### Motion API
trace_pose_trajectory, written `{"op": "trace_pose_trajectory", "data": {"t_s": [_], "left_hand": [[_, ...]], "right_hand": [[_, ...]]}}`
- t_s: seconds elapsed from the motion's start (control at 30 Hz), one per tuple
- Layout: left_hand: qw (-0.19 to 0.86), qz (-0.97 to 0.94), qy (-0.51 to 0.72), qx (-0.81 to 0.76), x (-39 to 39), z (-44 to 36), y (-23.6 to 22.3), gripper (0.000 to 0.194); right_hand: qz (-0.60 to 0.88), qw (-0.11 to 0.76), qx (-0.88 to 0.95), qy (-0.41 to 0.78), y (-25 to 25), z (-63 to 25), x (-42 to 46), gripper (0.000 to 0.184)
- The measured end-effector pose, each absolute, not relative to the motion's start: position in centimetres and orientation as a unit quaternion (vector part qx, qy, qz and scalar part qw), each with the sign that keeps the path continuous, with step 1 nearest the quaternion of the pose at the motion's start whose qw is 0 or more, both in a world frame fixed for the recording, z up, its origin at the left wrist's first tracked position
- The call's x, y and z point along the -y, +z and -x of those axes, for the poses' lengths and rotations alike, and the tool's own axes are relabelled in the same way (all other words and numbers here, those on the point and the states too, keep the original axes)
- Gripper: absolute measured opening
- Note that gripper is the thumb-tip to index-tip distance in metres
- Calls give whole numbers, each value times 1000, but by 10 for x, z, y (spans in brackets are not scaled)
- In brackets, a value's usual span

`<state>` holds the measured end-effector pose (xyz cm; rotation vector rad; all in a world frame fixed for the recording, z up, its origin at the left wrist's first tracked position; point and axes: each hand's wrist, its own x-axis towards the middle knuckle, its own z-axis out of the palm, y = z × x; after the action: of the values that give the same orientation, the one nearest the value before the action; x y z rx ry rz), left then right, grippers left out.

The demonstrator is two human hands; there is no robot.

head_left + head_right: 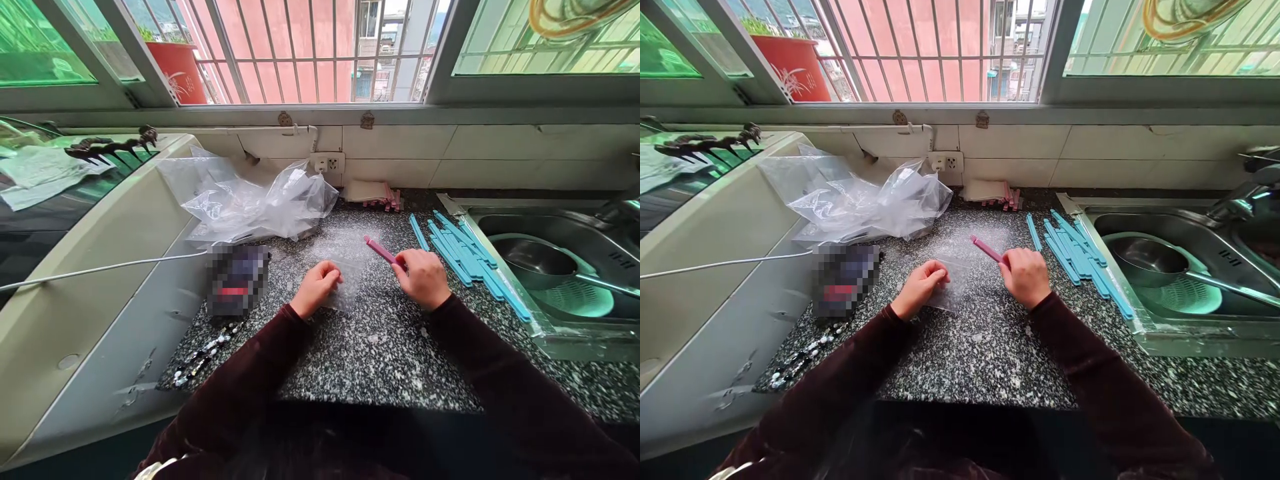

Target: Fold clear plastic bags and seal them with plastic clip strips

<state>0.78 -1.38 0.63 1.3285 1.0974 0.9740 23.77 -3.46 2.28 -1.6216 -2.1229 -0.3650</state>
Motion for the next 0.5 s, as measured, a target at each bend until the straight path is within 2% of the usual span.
{"op": "trace_pose_trajectory", "data": {"t_s": [0.23,0.5], "left_hand": [[567,-561,394,-457,15,-9,7,9],[577,-574,379,-441,18,-10,9,15]], "right_hand": [[494,257,824,-102,20,-214,46,19],[467,263,841,-82,17,-208,47,19]]}}
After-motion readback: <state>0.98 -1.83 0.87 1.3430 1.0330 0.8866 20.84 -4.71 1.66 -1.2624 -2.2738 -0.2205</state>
